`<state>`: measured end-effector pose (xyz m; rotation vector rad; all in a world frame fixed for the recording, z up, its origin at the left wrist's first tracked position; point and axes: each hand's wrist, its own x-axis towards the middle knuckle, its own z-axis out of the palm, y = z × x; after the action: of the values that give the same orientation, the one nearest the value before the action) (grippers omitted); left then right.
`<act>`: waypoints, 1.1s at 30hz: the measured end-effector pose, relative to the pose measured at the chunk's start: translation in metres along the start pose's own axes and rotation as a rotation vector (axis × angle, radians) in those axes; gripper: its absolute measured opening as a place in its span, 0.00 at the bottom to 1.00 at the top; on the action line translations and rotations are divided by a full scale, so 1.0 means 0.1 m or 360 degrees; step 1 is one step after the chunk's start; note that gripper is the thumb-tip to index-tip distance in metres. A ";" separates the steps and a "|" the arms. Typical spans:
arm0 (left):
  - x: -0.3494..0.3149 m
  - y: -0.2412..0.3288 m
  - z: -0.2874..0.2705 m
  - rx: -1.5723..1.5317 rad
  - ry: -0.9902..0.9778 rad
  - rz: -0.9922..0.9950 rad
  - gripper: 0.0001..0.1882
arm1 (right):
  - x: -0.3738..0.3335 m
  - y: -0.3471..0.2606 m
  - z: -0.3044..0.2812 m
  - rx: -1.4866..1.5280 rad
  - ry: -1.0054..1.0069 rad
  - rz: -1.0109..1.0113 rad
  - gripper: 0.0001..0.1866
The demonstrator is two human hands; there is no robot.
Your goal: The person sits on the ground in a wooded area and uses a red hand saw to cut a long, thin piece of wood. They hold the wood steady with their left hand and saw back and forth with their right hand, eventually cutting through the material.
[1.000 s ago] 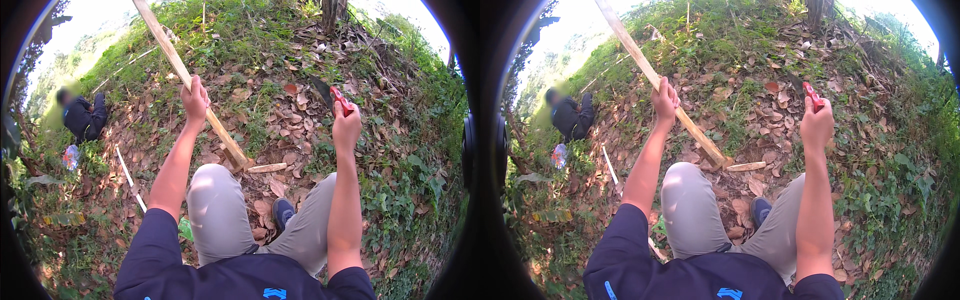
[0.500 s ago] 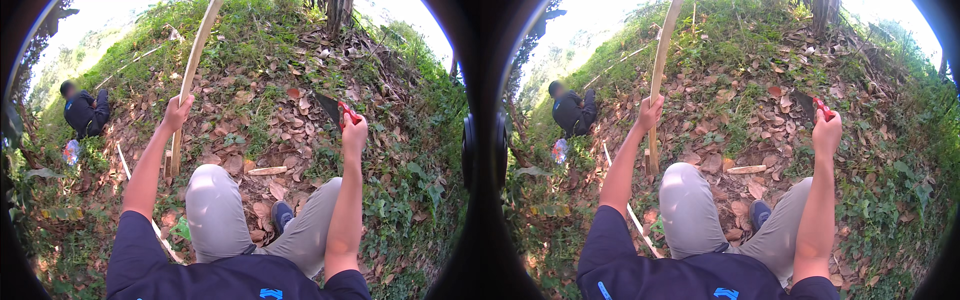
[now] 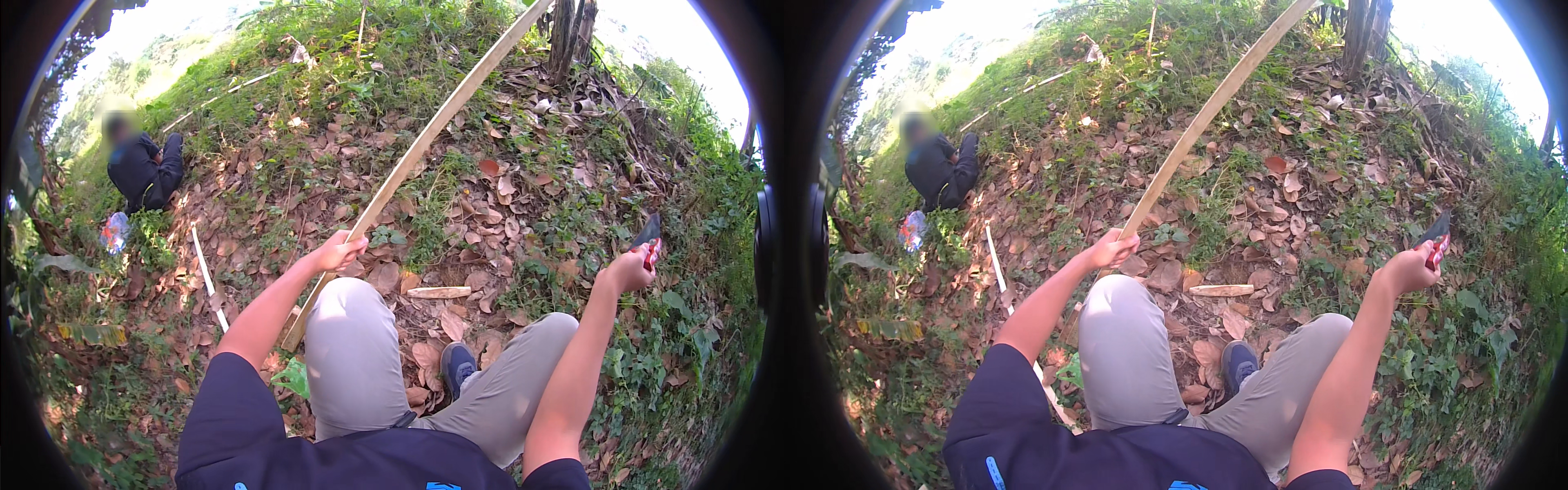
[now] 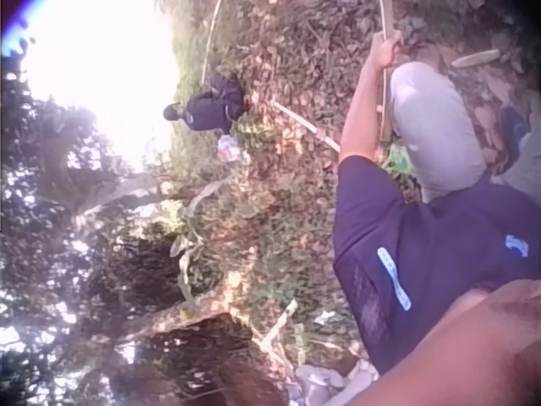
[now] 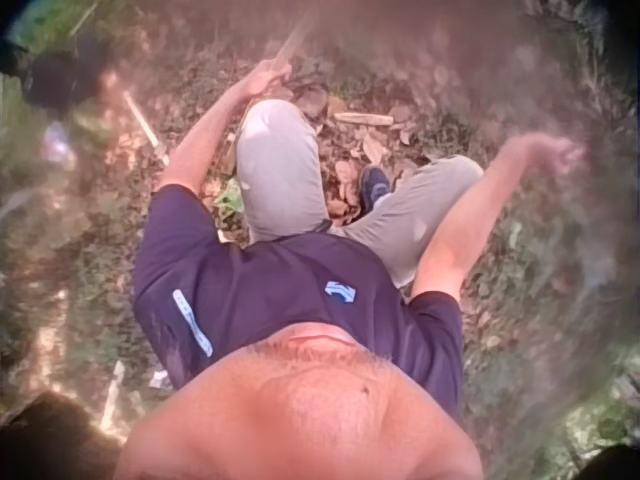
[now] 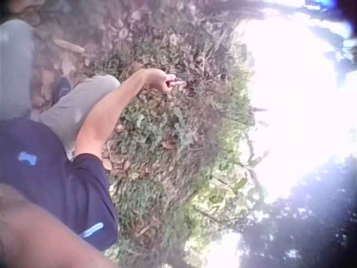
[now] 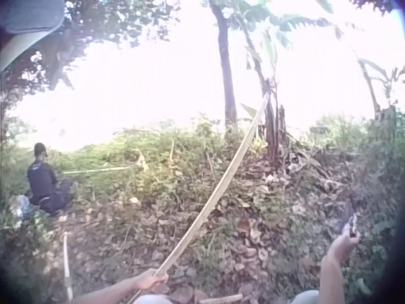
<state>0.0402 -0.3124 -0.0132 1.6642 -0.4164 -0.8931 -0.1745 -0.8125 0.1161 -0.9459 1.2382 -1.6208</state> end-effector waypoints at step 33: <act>-0.59 -3.07 -0.19 0.0490 0.0381 -0.0323 0.31 | -0.38 -0.09 0.04 0.0176 -0.0227 -0.0483 0.19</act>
<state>-0.0398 -0.1692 -0.2807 2.0995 -0.2304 -0.7912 -0.1592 -0.7766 0.1229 -1.2007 0.9311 -1.7992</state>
